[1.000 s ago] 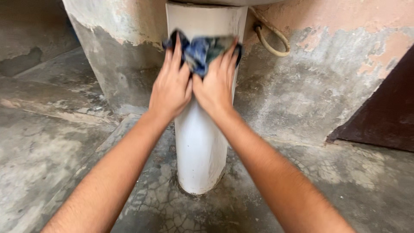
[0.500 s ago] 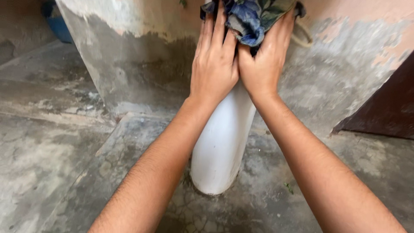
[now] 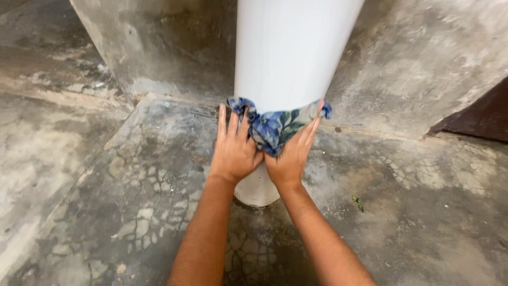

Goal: The person wipes the edges and pedestal of a white pedestal sink using a blue patterned cloth. They move around the sink, cleaning the rim and the vertical column from top to bottom.

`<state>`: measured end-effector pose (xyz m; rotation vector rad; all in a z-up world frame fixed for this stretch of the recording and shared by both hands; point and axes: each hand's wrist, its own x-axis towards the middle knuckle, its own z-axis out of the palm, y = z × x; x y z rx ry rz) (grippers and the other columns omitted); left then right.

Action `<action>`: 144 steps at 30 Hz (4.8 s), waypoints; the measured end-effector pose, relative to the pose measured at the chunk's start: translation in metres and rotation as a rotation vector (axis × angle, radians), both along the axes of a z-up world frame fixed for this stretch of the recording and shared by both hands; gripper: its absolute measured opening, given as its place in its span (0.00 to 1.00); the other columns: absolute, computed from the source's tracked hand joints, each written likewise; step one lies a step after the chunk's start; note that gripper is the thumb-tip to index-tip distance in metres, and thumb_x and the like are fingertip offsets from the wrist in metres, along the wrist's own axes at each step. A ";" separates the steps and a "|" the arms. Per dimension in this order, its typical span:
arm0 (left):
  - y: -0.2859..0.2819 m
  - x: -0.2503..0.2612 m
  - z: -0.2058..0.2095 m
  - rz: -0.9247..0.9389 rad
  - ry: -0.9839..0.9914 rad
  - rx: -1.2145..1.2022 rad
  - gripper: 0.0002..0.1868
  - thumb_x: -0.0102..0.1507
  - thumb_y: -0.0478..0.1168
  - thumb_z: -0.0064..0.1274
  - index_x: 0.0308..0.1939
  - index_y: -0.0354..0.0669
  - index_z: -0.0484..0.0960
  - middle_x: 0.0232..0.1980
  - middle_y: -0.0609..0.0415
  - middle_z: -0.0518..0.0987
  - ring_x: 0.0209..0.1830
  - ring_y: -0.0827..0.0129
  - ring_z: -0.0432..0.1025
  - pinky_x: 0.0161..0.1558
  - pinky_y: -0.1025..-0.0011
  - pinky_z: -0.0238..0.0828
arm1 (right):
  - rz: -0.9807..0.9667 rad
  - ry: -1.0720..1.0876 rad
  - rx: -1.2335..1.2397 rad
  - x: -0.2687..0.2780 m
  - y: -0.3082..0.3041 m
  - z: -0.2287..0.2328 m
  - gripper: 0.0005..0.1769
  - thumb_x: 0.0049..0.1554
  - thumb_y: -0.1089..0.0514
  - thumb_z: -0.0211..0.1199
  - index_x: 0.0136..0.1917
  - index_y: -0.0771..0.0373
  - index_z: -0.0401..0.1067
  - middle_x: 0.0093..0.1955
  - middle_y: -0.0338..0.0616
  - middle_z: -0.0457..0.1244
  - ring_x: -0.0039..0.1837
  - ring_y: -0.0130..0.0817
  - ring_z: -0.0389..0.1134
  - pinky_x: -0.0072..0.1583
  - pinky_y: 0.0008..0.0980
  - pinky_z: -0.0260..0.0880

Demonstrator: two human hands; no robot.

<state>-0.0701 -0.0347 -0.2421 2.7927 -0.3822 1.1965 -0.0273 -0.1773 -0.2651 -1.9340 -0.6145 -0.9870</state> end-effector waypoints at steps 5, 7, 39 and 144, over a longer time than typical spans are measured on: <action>-0.010 -0.011 -0.081 0.017 -0.051 -0.110 0.31 0.64 0.53 0.56 0.70 0.47 0.70 0.74 0.33 0.62 0.77 0.32 0.53 0.78 0.33 0.36 | -0.078 0.093 -0.121 -0.012 -0.003 -0.063 0.58 0.57 0.44 0.68 0.85 0.65 0.36 0.87 0.68 0.28 0.88 0.67 0.28 0.85 0.61 0.33; -0.010 -0.016 -0.110 0.038 -0.005 -0.132 0.31 0.65 0.52 0.55 0.69 0.46 0.70 0.73 0.31 0.62 0.76 0.32 0.52 0.79 0.34 0.37 | -0.050 0.143 -0.095 -0.019 -0.003 -0.084 0.60 0.56 0.44 0.69 0.85 0.65 0.34 0.87 0.69 0.27 0.88 0.68 0.27 0.84 0.61 0.34; -0.054 -0.032 -0.129 0.424 0.424 -0.620 0.29 0.65 0.28 0.45 0.70 0.39 0.61 0.83 0.41 0.44 0.63 0.46 0.71 0.53 0.56 0.78 | -0.028 0.500 0.175 -0.047 0.019 -0.091 0.75 0.44 0.55 0.81 0.80 0.78 0.24 0.84 0.74 0.28 0.85 0.64 0.28 0.82 0.50 0.30; -0.044 -0.037 -0.170 0.423 0.788 -0.707 0.28 0.65 0.30 0.53 0.69 0.51 0.70 0.86 0.50 0.28 0.85 0.48 0.38 0.80 0.61 0.43 | -0.250 0.869 0.066 -0.044 0.021 -0.161 0.87 0.33 0.74 0.79 0.79 0.60 0.10 0.86 0.59 0.23 0.86 0.56 0.30 0.83 0.44 0.39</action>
